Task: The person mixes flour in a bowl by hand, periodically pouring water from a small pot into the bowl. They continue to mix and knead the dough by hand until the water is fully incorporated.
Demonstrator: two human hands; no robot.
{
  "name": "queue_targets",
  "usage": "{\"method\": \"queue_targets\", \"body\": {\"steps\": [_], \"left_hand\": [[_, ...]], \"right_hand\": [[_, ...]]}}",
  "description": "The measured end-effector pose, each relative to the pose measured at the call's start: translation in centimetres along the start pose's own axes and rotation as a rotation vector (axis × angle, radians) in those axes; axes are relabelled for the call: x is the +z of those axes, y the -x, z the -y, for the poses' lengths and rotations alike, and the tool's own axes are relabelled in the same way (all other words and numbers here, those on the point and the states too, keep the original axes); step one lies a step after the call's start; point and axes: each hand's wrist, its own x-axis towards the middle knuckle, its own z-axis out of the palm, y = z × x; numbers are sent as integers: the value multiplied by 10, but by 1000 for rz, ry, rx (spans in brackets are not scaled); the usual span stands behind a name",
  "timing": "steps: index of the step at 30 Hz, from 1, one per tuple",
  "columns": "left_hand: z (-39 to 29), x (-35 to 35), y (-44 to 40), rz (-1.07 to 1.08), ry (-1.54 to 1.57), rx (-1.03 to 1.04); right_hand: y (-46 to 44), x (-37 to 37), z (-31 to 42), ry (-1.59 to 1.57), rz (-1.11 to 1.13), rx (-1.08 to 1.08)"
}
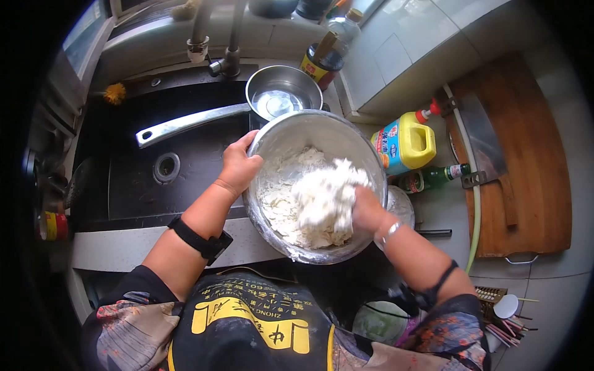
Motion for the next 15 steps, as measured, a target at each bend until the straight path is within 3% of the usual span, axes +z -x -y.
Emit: {"method": "queue_targets", "body": {"steps": [1, 3, 5, 7, 8, 11, 15], "left_hand": [[2, 1, 0, -5, 19, 1], [2, 1, -1, 8, 64, 0], [2, 0, 0, 29, 61, -27], [-1, -1, -1, 44, 19, -12], [1, -3, 0, 49, -5, -12], [8, -3, -6, 65, 31, 39], [8, -6, -8, 106, 48, 49]], "right_hand": [[18, -1, 12, 489, 97, -184], [32, 17, 10, 647, 146, -342], [14, 20, 24, 991, 580, 90], [-5, 43, 3, 1024, 384, -11], [-18, 48, 5, 1179, 447, -77], [-54, 55, -5, 1242, 386, -1], [-93, 52, -28, 733, -40, -16]]}}
